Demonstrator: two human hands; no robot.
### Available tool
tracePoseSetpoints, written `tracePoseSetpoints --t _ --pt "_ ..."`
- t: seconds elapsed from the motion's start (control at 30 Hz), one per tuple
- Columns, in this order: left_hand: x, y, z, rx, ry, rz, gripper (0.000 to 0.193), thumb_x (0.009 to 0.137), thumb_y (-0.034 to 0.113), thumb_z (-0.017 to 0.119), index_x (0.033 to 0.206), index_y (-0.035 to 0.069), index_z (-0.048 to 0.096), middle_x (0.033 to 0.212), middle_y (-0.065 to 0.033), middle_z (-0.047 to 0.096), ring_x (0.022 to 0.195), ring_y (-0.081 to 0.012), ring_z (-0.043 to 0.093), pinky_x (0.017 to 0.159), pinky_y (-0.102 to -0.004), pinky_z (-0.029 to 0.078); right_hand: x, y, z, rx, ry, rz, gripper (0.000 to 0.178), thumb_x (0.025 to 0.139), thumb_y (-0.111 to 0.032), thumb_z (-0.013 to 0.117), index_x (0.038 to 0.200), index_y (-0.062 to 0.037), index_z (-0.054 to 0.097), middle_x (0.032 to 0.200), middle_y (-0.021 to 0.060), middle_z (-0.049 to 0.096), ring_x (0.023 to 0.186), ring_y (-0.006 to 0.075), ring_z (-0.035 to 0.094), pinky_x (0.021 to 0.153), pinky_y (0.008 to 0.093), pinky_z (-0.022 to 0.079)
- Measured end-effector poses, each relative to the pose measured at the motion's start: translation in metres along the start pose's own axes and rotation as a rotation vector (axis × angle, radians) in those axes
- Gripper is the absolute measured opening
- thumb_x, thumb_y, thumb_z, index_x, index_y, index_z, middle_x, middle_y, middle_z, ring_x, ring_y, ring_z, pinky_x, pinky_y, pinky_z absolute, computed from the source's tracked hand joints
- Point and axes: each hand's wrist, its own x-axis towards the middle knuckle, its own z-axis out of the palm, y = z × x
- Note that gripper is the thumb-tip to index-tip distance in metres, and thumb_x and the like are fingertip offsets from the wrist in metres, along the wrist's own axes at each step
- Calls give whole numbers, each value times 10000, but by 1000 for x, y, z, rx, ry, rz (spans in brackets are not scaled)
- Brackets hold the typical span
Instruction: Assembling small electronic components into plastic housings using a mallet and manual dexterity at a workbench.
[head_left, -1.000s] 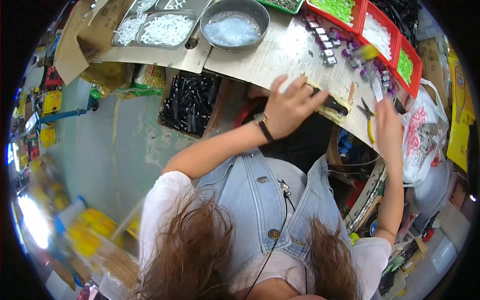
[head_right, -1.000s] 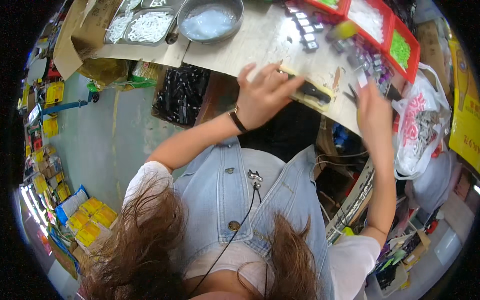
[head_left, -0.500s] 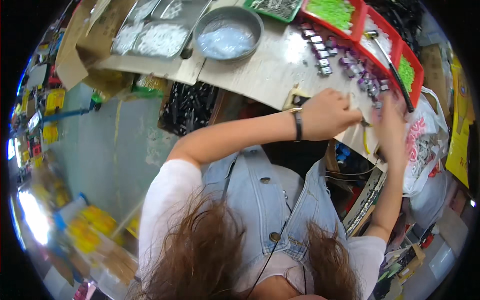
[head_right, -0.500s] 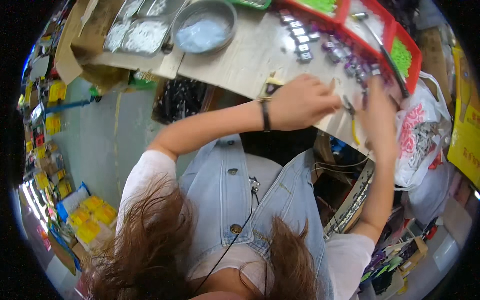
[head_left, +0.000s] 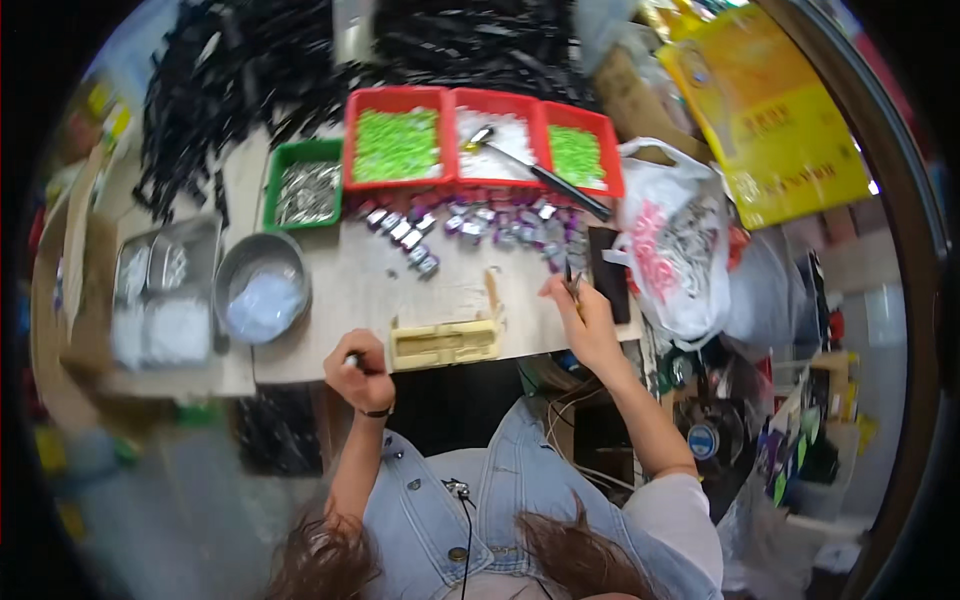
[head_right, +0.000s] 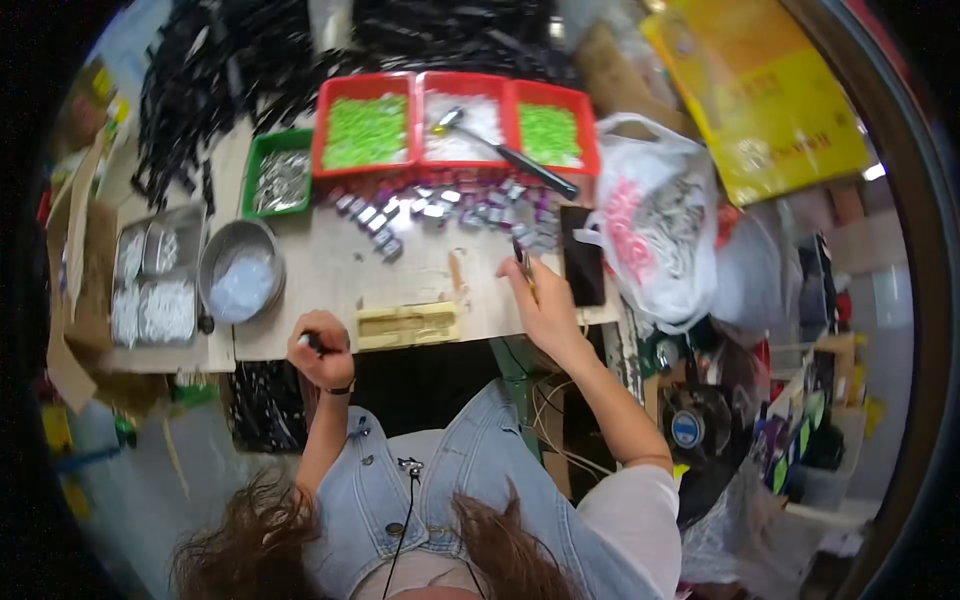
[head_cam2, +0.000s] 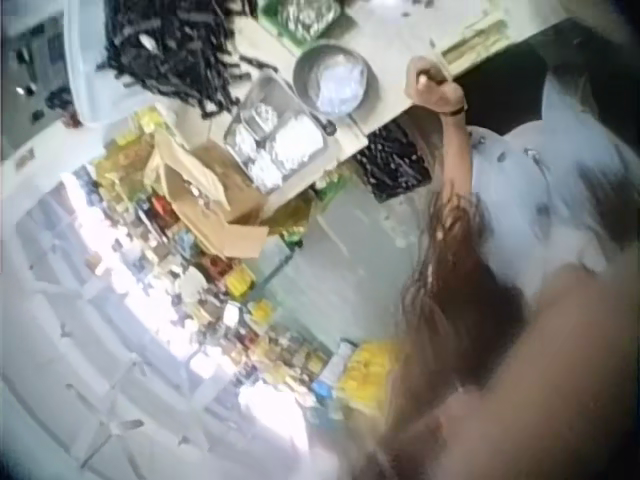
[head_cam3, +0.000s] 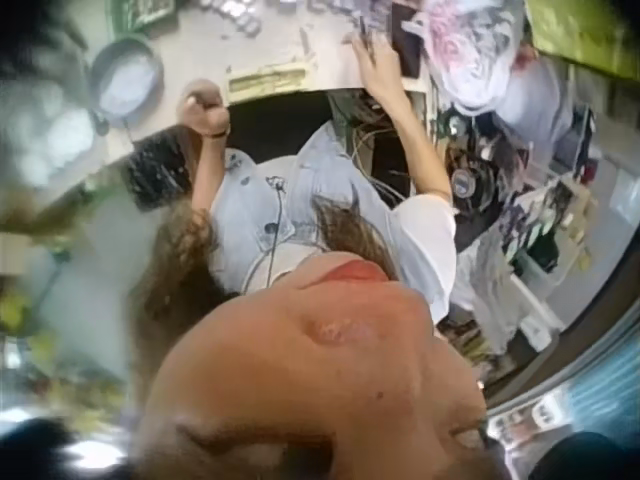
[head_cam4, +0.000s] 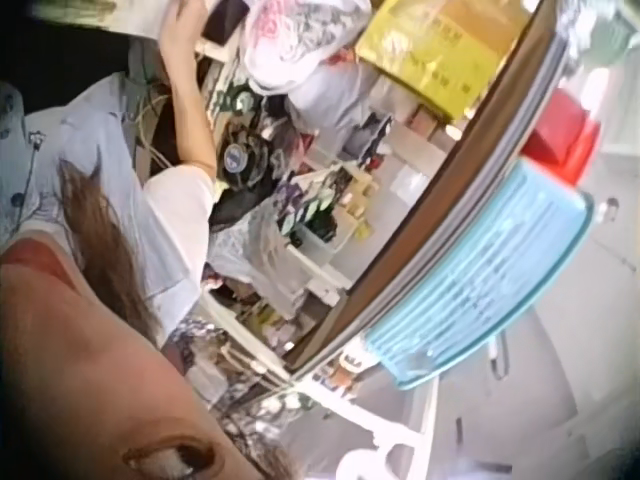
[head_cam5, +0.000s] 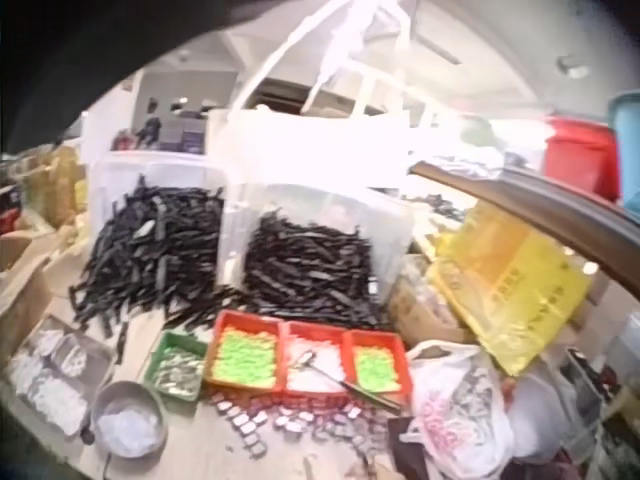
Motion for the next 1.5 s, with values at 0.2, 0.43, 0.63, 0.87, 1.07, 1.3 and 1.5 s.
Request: tracePoseSetpoints --t 0.2,0.43,0.63,0.87,1.07,1.3,1.5 --pt "3 -4 -11 197 -153 85 223 929 195 448 827 9 517 698 -78 449 623 -158 443 531 -268 330 14 -40 9 899 -191 10 252 1016 -266 452 922 -47 534 1068 143 634 1009 281 604 854 413 460" --pt "-11 97 7 262 -231 -176 159 887 56 622 1028 -18 626 887 -123 607 785 -177 594 692 -276 464 -32 -99 60 -413 -180 -564 109 865 -50 578 934 2 511 897 190 543 860 399 542 764 463 454" --pt "-23 117 -3 423 -178 -244 214 868 68 670 1054 -34 643 856 -105 621 761 -174 581 724 -261 456 -41 -113 73 -470 -239 -579 116 836 -26 598 910 2 513 877 169 558 837 374 552 728 458 458" --pt "-18 107 -4 371 -90 -196 208 863 48 666 1046 -48 641 865 -109 631 761 -168 585 711 -259 456 -28 -115 81 -451 -250 -631 95 835 -23 596 883 2 518 841 176 567 835 366 563 710 463 455" --pt "-22 108 -17 195 14 -298 185 880 66 650 1027 -45 655 820 -66 641 689 -109 566 636 -245 458 -27 -120 95 -439 -330 -655 86 862 -30 575 920 18 535 834 215 588 814 406 574 697 489 448" --pt "-38 135 -95 -800 -136 -1176 285 944 225 581 945 -45 672 697 -39 602 584 -89 561 508 -206 451 -25 -118 138 -408 -610 -891 134 820 6 599 927 -3 518 868 180 563 822 380 554 707 459 450" --pt "-66 65 -228 247 105 -928 242 911 262 611 960 48 714 803 -74 695 682 -108 647 568 -258 504 -29 -156 161 -367 -531 -862 113 876 -52 597 912 17 514 864 183 547 821 381 535 713 442 431"
